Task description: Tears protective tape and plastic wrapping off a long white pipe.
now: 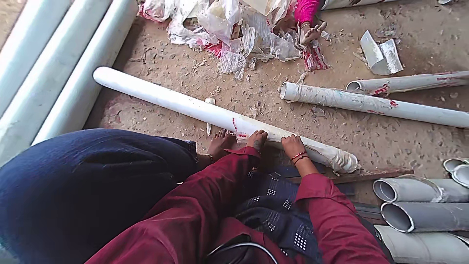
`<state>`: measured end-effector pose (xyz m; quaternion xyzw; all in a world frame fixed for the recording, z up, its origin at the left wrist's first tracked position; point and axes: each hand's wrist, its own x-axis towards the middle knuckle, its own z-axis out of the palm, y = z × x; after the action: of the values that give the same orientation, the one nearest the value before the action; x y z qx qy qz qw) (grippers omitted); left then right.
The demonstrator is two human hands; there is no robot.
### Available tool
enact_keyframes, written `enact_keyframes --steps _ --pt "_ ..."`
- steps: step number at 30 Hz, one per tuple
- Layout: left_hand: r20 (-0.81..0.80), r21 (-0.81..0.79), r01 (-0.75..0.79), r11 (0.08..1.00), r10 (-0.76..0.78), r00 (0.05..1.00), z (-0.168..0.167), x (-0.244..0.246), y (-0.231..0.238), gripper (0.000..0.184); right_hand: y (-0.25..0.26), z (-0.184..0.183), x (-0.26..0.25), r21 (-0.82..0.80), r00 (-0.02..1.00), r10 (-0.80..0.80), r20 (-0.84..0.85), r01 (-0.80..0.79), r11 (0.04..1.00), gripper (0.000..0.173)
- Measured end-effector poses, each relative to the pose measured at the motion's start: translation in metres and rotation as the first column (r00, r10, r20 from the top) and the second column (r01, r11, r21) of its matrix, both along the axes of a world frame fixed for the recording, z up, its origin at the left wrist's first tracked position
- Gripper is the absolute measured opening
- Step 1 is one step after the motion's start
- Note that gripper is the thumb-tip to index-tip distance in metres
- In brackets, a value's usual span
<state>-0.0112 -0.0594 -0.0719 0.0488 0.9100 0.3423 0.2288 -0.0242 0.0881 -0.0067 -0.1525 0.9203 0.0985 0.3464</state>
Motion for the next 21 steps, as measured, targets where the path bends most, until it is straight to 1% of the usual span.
enact_keyframes --steps 2,3,4,6,7,8,9,10,11,13,14,17,19,21 --pt "0.112 -0.079 -0.102 0.992 0.111 0.988 0.011 -0.004 0.008 0.035 0.013 0.008 0.006 -0.003 0.998 -0.06 -0.021 0.06 0.998 0.033" --pt "0.142 -0.118 -0.118 0.986 0.135 0.981 0.016 -0.007 0.011 0.045 0.02 0.017 0.008 -0.011 0.991 -0.124 -0.049 0.124 0.992 0.034" --pt "0.155 -0.152 -0.117 0.981 0.141 0.978 0.018 -0.01 0.015 0.054 0.026 0.03 0.01 -0.031 0.976 -0.197 -0.095 0.195 0.98 0.034" --pt "0.142 -0.194 -0.064 0.979 0.093 0.985 0.02 -0.013 0.021 0.063 0.042 0.058 0.014 -0.116 0.913 -0.34 -0.227 0.321 0.94 0.033" --pt "0.131 -0.206 -0.026 0.978 0.054 0.99 0.021 -0.013 0.023 0.064 0.05 0.07 0.018 -0.172 0.867 -0.399 -0.299 0.362 0.916 0.031" --pt "0.125 -0.21 0.018 0.978 0.009 0.992 0.022 -0.012 0.024 0.059 0.057 0.079 0.022 -0.215 0.818 -0.45 -0.358 0.397 0.892 0.03" --pt "0.123 -0.21 0.078 0.975 -0.052 0.991 0.023 -0.009 0.024 0.048 0.063 0.087 0.027 -0.249 0.772 -0.499 -0.393 0.433 0.866 0.03" --pt "0.135 -0.217 0.16 0.963 -0.133 0.982 0.023 -0.005 0.023 0.04 0.066 0.092 0.031 -0.259 0.743 -0.537 -0.4 0.47 0.844 0.03" --pt "0.153 -0.222 0.247 0.943 -0.217 0.964 0.024 -0.001 0.022 0.037 0.067 0.096 0.032 -0.257 0.729 -0.563 -0.39 0.501 0.827 0.031" --pt "0.165 -0.223 0.381 0.897 -0.351 0.922 0.023 0.009 0.017 0.036 0.064 0.092 0.031 -0.241 0.754 -0.556 -0.35 0.501 0.831 0.031" --pt "0.151 -0.222 0.412 0.884 -0.386 0.91 0.022 0.015 0.015 0.035 0.06 0.087 0.029 -0.227 0.787 -0.533 -0.311 0.483 0.845 0.032" --pt "0.088 -0.195 0.44 0.876 -0.431 0.898 0.021 0.022 0.009 0.033 0.044 0.063 0.021 -0.201 0.89 -0.422 -0.172 0.388 0.899 0.033" --pt "0.062 -0.173 0.456 0.873 -0.453 0.889 0.019 0.024 0.006 0.032 0.032 0.042 0.017 -0.197 0.936 -0.337 -0.102 0.313 0.929 0.034" --pt "0.057 -0.183 0.453 0.873 -0.45 0.891 0.015 0.027 0.005 0.033 0.02 0.022 0.015 -0.171 0.964 -0.26 -0.05 0.249 0.953 0.034"
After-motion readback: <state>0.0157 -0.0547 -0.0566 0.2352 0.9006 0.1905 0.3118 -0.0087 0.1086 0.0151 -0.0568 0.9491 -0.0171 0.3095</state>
